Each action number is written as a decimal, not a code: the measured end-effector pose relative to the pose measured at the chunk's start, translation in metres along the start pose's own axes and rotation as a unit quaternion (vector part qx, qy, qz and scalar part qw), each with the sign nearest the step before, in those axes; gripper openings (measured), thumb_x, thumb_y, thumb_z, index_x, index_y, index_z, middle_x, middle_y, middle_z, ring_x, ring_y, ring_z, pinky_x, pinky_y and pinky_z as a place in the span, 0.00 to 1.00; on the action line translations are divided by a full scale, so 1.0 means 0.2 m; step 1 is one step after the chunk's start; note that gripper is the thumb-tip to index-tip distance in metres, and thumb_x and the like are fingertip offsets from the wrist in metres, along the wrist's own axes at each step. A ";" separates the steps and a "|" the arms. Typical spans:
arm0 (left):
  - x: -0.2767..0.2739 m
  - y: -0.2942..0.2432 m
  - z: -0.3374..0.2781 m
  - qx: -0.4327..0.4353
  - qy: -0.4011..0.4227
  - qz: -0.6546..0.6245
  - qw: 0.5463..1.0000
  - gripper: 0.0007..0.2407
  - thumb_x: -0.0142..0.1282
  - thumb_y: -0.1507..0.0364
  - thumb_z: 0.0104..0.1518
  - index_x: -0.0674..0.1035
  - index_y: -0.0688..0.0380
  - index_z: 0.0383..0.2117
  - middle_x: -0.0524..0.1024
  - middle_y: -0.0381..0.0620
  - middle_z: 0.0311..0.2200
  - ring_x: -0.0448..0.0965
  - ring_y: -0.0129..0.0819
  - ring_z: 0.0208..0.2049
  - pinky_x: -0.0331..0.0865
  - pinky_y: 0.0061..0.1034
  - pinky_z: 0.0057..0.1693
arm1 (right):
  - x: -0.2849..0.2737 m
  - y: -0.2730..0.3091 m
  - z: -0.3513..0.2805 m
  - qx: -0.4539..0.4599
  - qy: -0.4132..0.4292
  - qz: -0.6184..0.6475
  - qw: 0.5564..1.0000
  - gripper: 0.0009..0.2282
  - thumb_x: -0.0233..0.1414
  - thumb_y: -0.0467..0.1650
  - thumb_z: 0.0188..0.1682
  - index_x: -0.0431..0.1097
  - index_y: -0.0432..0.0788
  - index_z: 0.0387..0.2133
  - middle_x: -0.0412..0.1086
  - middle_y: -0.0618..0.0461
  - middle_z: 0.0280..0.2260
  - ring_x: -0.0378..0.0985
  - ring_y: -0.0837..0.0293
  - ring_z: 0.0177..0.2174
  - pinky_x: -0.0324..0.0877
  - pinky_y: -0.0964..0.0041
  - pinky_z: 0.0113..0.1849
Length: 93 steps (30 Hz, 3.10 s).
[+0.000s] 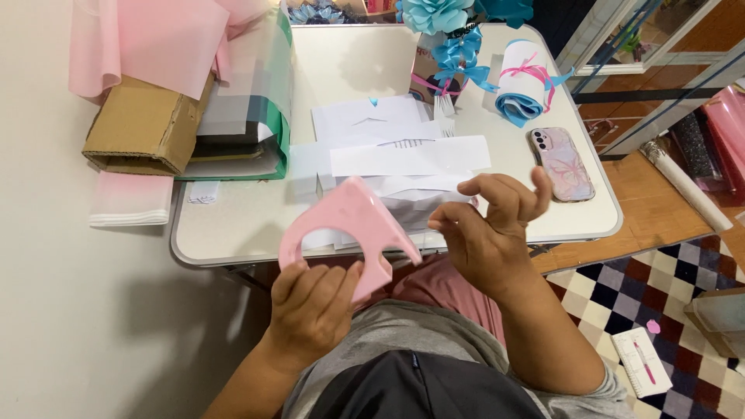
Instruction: The person wraps a small white box with a sheet of printed paper, folds the edges, and secures the package using a pink tape dispenser. The person repeatedly applies tape to the seams and smooths the paper to complete the wrapping.
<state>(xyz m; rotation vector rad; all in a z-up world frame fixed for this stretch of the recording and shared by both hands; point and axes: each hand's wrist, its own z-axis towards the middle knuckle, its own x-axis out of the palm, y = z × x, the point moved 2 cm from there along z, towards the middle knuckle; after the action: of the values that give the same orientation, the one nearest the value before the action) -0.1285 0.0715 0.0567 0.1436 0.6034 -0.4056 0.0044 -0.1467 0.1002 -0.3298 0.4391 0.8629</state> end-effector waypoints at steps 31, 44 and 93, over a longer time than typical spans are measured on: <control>0.29 0.42 -0.09 -0.178 -0.020 0.011 0.984 0.32 0.68 0.67 0.51 0.68 0.75 0.60 0.66 0.69 0.55 0.66 0.67 0.56 0.55 0.57 0.65 | 0.11 -0.10 0.21 0.133 0.119 0.153 0.972 0.07 0.61 0.32 0.52 0.74 0.45 0.26 0.70 0.59 0.21 0.70 0.56 0.24 0.66 0.61 0.39; 0.54 0.25 0.19 -0.071 0.053 0.059 0.994 0.26 0.57 0.50 0.59 0.79 0.59 0.53 0.76 0.49 0.52 0.67 0.44 0.63 0.29 0.54 0.74 | 0.26 -0.06 0.45 0.265 0.399 0.128 0.868 0.09 0.56 0.33 0.49 0.80 0.38 0.27 0.76 0.46 0.20 0.77 0.46 0.23 0.71 0.54 0.32; 0.59 0.44 -0.04 -0.241 0.073 -0.253 0.934 0.51 0.58 0.46 0.54 0.35 0.62 0.71 0.36 0.63 0.73 0.39 0.59 0.73 0.34 0.52 0.73 | 0.20 -0.42 -0.52 0.391 -0.080 0.400 0.825 0.20 0.49 0.41 0.58 0.58 0.39 0.53 0.59 0.54 0.37 0.63 0.63 0.39 0.63 0.69 0.44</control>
<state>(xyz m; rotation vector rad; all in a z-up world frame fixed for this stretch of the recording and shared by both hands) -0.0076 0.1143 -0.0164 -0.4678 0.8727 -0.7345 0.0692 -0.2185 -0.0019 0.7511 0.7503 1.4182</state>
